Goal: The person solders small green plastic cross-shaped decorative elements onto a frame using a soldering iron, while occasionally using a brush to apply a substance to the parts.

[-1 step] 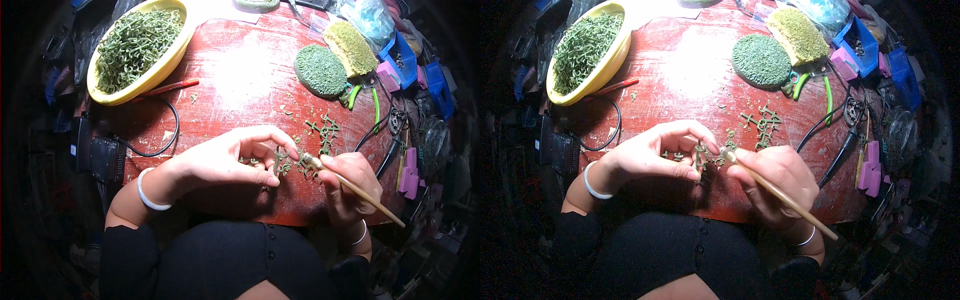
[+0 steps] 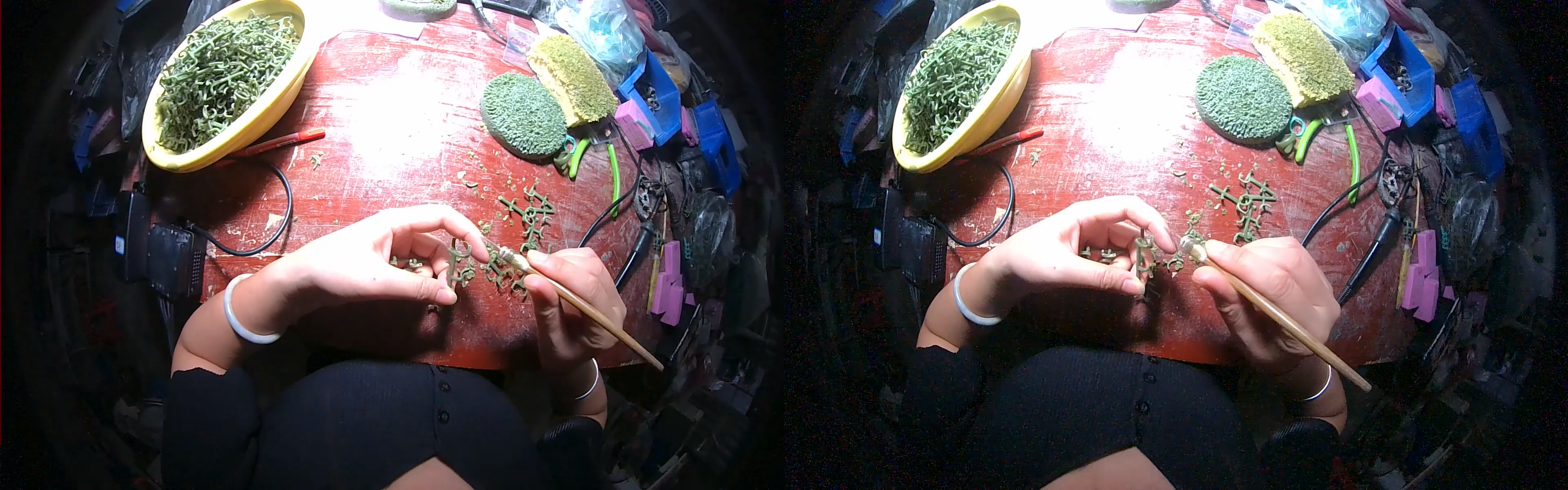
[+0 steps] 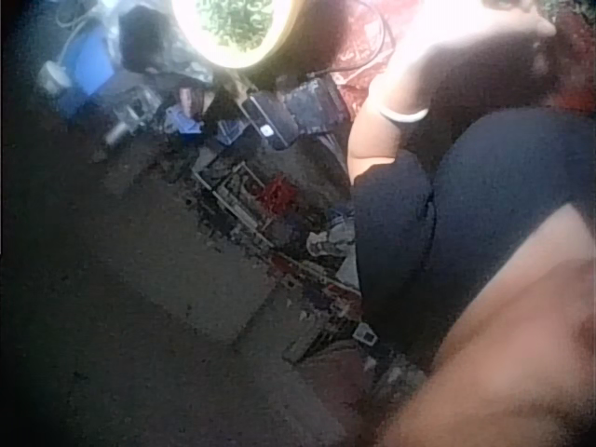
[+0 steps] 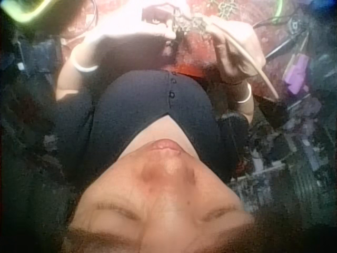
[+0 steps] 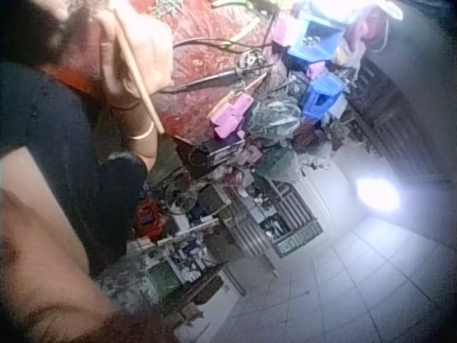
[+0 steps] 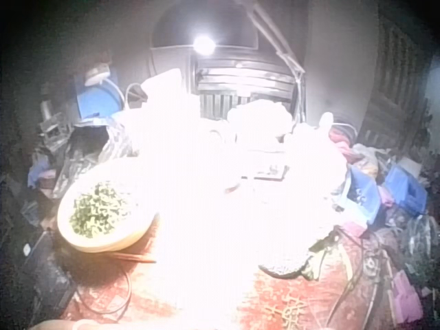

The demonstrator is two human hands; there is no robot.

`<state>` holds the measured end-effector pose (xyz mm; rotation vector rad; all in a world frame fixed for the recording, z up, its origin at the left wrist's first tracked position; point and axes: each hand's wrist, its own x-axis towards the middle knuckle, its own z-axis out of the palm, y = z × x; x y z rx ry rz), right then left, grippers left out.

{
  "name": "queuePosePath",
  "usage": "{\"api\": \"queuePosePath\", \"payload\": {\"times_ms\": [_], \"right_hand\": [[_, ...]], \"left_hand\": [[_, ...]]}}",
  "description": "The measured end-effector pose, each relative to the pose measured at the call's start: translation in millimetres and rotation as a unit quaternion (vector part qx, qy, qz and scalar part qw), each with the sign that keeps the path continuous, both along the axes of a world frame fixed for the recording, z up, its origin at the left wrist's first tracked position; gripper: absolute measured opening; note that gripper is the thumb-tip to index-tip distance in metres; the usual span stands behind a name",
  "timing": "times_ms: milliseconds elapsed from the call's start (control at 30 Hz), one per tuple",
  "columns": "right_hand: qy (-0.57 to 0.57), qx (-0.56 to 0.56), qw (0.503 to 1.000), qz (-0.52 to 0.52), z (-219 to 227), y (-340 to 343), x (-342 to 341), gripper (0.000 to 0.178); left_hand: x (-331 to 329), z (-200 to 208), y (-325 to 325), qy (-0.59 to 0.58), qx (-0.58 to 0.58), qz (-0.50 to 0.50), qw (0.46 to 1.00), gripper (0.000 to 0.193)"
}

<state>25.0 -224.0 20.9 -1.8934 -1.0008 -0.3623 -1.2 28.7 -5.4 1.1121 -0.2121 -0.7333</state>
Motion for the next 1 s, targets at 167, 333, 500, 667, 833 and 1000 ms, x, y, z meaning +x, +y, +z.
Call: {"api": "queuePosePath", "payload": {"times_ms": [167, 333, 500, 667, 833, 1000], "right_hand": [[0.012, 0.012, 1.0, 0.026, 1, 1, -2, 0.026], [-0.006, 0.012, 1.0, 0.007, -2, -1, 2, 0.027], [0.024, 0.014, 1.0, 0.003, -1, 0, -1, 0.026], [0.019, 0.002, 1.0, -0.02, 4, -2, -1, 0.025], [0.016, 0.02, 1.0, 0.005, -1, 1, -2, 0.024], [0.028, -0.004, 1.0, 0.015, -10, 5, 1, 0.027]], "left_hand": [[1, 2, 1, 0.001, 0.005, -0.015, 1.0, 0.045], [1, 4, 1, 0.008, 0.018, -0.016, 1.0, 0.044], [0, -1, -1, -0.011, 0.002, -0.005, 1.0, 0.042], [-2, -2, -1, -0.014, 0.056, 0.014, 0.998, 0.034], [-1, 1, -3, -0.038, 0.072, 0.008, 0.997, 0.029], [-2, 2, -3, -0.042, 0.096, 0.008, 0.994, 0.025]]}}
